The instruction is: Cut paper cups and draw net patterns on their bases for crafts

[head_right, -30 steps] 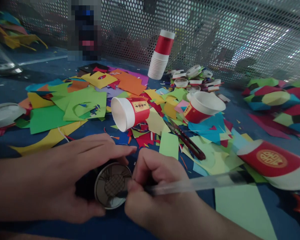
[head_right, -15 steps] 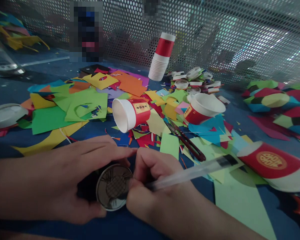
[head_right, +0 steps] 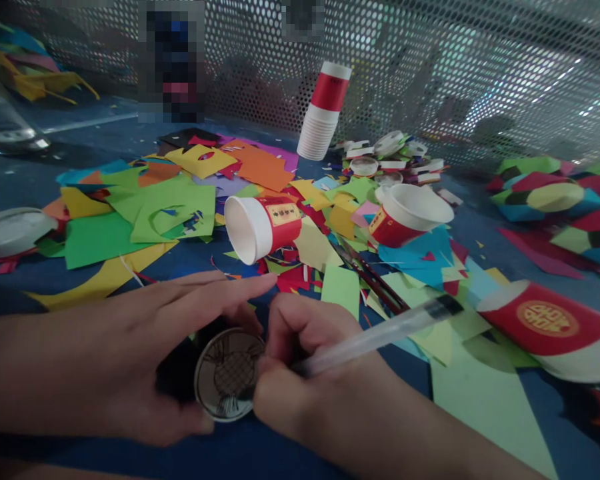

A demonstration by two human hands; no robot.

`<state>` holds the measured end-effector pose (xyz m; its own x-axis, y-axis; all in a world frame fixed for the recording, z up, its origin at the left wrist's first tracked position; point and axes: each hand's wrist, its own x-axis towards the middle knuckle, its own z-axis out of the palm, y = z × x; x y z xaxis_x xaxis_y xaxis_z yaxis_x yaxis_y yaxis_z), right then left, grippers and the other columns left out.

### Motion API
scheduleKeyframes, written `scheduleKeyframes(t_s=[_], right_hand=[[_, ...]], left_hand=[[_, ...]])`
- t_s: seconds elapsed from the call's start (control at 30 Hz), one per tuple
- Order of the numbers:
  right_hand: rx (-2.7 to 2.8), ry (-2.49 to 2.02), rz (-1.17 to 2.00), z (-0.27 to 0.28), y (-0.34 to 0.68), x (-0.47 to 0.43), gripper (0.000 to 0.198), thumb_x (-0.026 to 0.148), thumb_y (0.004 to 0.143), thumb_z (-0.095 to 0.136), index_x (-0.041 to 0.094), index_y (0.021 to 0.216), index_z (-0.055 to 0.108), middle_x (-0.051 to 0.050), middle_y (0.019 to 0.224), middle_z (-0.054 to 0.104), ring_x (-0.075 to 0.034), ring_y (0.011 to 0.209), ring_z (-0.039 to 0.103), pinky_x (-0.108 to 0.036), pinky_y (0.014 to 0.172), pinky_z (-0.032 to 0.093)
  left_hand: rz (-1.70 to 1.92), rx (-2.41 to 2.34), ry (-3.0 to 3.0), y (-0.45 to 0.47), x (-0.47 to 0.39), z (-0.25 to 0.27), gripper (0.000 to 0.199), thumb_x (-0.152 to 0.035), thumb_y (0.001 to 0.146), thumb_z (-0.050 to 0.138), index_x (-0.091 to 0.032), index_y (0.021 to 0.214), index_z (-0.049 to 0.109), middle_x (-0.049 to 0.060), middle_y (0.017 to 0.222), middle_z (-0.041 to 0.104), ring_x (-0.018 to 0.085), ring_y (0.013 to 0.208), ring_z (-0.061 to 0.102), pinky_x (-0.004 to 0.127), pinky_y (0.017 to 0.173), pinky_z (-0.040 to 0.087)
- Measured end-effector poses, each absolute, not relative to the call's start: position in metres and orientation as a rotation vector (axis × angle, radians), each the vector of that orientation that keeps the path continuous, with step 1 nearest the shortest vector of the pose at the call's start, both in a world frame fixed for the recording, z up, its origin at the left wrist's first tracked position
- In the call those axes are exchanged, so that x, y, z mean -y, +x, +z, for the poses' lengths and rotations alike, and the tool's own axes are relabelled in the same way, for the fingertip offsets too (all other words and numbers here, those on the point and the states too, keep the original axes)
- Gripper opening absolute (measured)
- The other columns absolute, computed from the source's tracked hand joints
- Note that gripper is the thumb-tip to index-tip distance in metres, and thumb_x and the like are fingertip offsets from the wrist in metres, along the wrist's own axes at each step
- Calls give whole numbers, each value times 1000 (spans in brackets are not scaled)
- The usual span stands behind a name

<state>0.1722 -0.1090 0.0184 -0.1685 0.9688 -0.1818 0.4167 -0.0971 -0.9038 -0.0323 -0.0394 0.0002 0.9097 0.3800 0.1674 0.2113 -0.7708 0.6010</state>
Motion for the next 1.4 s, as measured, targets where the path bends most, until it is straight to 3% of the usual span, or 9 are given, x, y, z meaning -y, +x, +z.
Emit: scheduleKeyframes(t_s=[0.83, 1.0, 1.4], right_hand=[[1542, -1511, 1315, 24, 168, 108, 18, 13, 62, 55, 23, 56, 41, 6, 53, 42, -8, 48, 32, -19, 40, 24], [1533, -1486, 1440, 22, 171, 111, 19, 10, 62, 55, 23, 58, 42, 7, 55, 44, -8, 49, 33, -19, 42, 26], [1602, -1409, 1320, 13, 171, 112, 22, 5, 66, 55, 22, 60, 41, 8, 57, 46, -7, 50, 34, -18, 43, 27]], left_hand=[[457, -415, 2527, -31, 41, 0, 104, -36, 65, 82, -16, 151, 28, 12, 136, 62, 28, 123, 61, 37, 100, 57], [440, -393, 2536, -31, 40, -2, 103, -40, 65, 83, -18, 150, 29, 10, 132, 64, 27, 120, 61, 35, 94, 59], [413, -391, 2489, -29, 42, -3, 98, -37, 68, 77, -20, 151, 28, 11, 128, 65, 29, 116, 63, 36, 92, 59]])
